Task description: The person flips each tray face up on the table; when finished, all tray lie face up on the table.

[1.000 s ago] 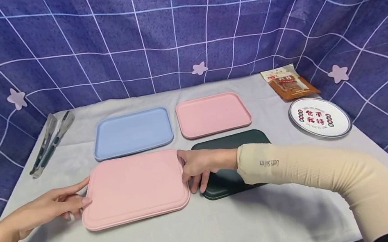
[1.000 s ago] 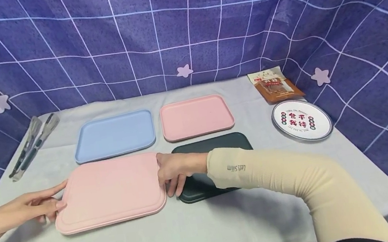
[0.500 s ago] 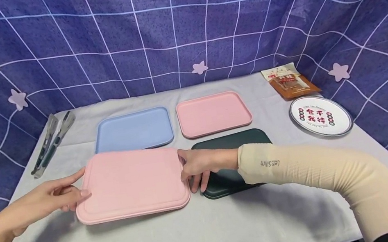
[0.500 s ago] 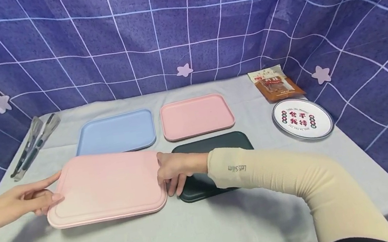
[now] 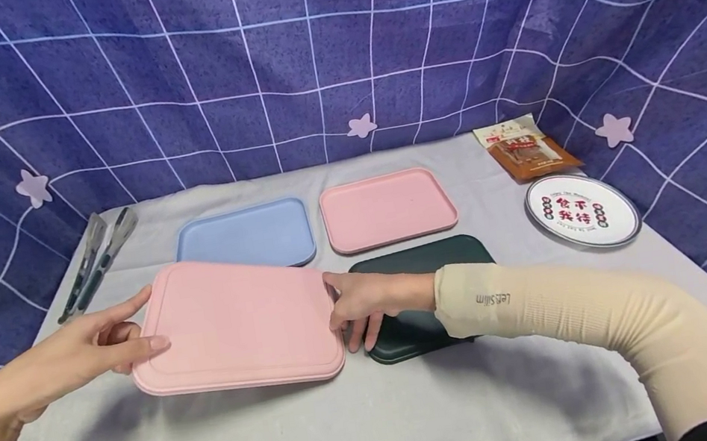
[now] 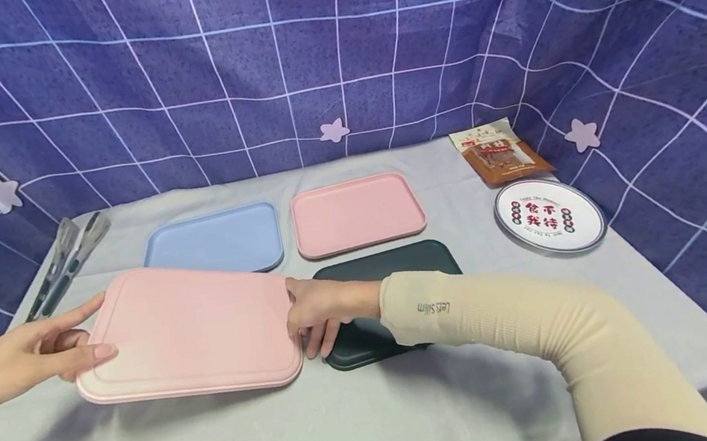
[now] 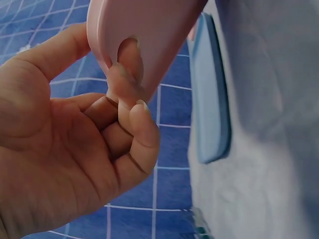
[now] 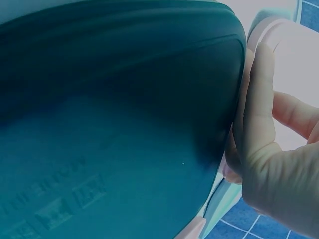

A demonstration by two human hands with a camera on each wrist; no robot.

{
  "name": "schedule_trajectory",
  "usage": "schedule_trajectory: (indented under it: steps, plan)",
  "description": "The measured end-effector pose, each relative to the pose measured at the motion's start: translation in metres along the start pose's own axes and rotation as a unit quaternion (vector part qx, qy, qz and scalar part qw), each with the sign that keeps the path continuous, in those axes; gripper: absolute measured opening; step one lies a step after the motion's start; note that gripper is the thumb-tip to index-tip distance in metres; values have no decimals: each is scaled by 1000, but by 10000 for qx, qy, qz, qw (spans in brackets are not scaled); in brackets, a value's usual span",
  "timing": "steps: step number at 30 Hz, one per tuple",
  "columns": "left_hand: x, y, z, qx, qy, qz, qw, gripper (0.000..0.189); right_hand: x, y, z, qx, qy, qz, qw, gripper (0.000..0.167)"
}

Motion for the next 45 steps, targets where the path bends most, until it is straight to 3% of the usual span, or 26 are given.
schedule_trajectory:
  steps: [3, 7, 15, 19, 31, 45]
  plan:
    - [0, 0, -7, 18, -36, 62, 10000, 86, 0, 1, -2, 28, -109, -54, 9999, 97]
    - [1, 2, -16, 13, -9, 240, 9997, 91, 0, 1, -2, 18, -168, -67, 9998, 97]
    - [11, 5, -32, 9, 137, 1071, 9942, 105, 0, 1, -1, 30, -72, -52, 10000, 96]
    - [12, 5, -38, -32, 101, 1213, 9926, 107, -1, 1, 0, 36, -19, -63, 10000, 97]
    - [5, 7, -50, -43, -594, 659, 9960, 106, -1, 2, -1, -9, -3, -61, 10000, 99]
    - [-10, 10, -77, 183, -740, -25, 9971, 94, 0, 1, -1, 4, -175, -124, 9998, 99]
Point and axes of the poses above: each hand's wrist, its own y-axis away from the middle knuckle, its own x-axis out of the palm, z = x × y, the point moved 10 cm from there along -y, towards the middle knuckle, and after that the axes turned 5 degrees about -z, right-handed, at the moved point
